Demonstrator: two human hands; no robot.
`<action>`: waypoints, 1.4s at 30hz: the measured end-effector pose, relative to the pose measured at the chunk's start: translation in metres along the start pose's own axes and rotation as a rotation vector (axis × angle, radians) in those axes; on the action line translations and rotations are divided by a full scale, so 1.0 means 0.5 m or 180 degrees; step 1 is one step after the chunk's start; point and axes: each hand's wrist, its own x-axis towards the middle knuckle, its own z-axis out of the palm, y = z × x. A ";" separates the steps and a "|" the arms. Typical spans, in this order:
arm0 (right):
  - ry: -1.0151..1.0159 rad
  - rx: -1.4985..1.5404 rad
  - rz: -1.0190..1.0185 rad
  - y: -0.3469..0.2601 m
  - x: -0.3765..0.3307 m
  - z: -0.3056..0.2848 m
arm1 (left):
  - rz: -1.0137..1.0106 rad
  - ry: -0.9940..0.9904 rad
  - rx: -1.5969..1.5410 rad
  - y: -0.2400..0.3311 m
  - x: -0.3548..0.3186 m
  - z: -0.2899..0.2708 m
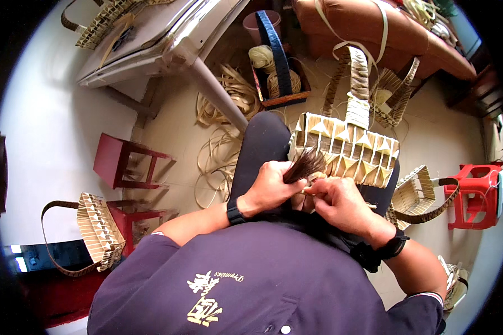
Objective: The person is weaving thin bamboo strips into the structure of a basket, using a small bundle of darker fibers to reinforce the edges or decorative elements.
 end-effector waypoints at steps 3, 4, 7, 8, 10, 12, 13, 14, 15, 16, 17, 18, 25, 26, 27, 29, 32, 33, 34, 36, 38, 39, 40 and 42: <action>-0.0032 -0.0035 -0.0037 0.009 0.001 0.000 | -0.0773 -0.0767 -0.1234 -0.024 0.003 -0.035; -0.0050 -0.0037 -0.0042 0.012 0.001 0.004 | -0.0982 -0.0913 -0.1454 -0.023 -0.002 -0.044; -0.0067 -0.0072 -0.0076 0.011 0.003 0.003 | -0.0863 -0.0705 -0.1550 -0.008 -0.010 -0.034; -0.0122 -0.0049 -0.0020 0.011 0.005 0.001 | -0.0718 -0.0744 -0.1523 -0.025 -0.007 -0.034; -0.0178 -0.0033 0.0034 0.010 0.006 -0.002 | -0.0567 -0.0781 -0.1499 -0.036 -0.005 -0.034; -0.0229 -0.0139 0.0043 0.009 0.005 -0.003 | -0.0406 -0.0813 -0.1497 -0.043 -0.003 -0.035; -0.0247 -0.0175 0.0056 0.010 0.003 -0.002 | -0.0356 -0.0828 -0.1505 -0.048 -0.003 -0.035; -0.0209 -0.0023 0.0103 0.013 0.000 0.001 | -0.0511 -0.0918 -0.1467 -0.058 -0.001 -0.038; -0.0194 0.0045 0.0127 0.013 -0.002 0.001 | -0.0582 -0.0960 -0.1455 -0.065 -0.001 -0.035; -0.0184 0.0115 0.0149 0.013 -0.004 0.001 | -0.0656 -0.0997 -0.1441 -0.066 -0.002 -0.034; -0.0224 0.0088 0.0237 0.008 -0.006 -0.002 | -0.0461 -0.0930 -0.1588 -0.067 -0.005 -0.025; -0.0249 0.0066 0.0280 0.011 -0.005 -0.006 | -0.0358 -0.0890 -0.1667 -0.067 -0.004 -0.021; -0.0029 -0.0817 -0.0169 -0.060 0.016 -0.125 | 0.0045 -0.0475 -0.1431 -0.039 0.006 -0.013; 0.0299 -0.1201 -0.0555 -0.081 0.034 -0.138 | -0.0030 -0.0311 -0.1411 -0.023 0.006 -0.027; 0.0613 -0.1589 -0.0946 -0.096 0.058 -0.143 | -0.0101 -0.0145 -0.1393 -0.009 0.009 -0.044; 0.0977 -0.2341 -0.1269 -0.109 0.120 -0.140 | -0.0144 0.0072 -0.1306 0.011 0.016 -0.077; 0.0731 -0.2818 -0.0242 -0.075 0.189 -0.119 | -0.0148 0.0202 -0.1100 0.024 0.019 -0.125; 0.0493 -0.2815 0.0199 -0.069 0.203 -0.118 | -0.0129 0.0267 -0.1050 0.031 0.023 -0.138; 0.0324 -0.2599 0.0624 -0.069 0.210 -0.123 | -0.0114 0.0333 -0.1027 0.038 0.022 -0.156; 0.0328 -0.2108 0.0979 -0.065 0.202 -0.148 | -0.0090 0.0442 -0.0994 0.051 0.017 -0.183; 0.0566 -0.1722 0.0893 -0.053 0.184 -0.175 | -0.0137 0.0652 -0.0872 0.061 0.004 -0.206; 0.0753 -0.1504 0.0777 -0.048 0.171 -0.195 | -0.0141 0.0740 -0.0820 0.065 0.003 -0.213; 0.0976 -0.1291 0.0674 -0.044 0.155 -0.219 | -0.0128 0.0811 -0.0785 0.072 -0.006 -0.217; 0.1511 -0.0862 0.0463 -0.036 0.108 -0.276 | -0.0067 0.0918 -0.0736 0.075 0.004 -0.221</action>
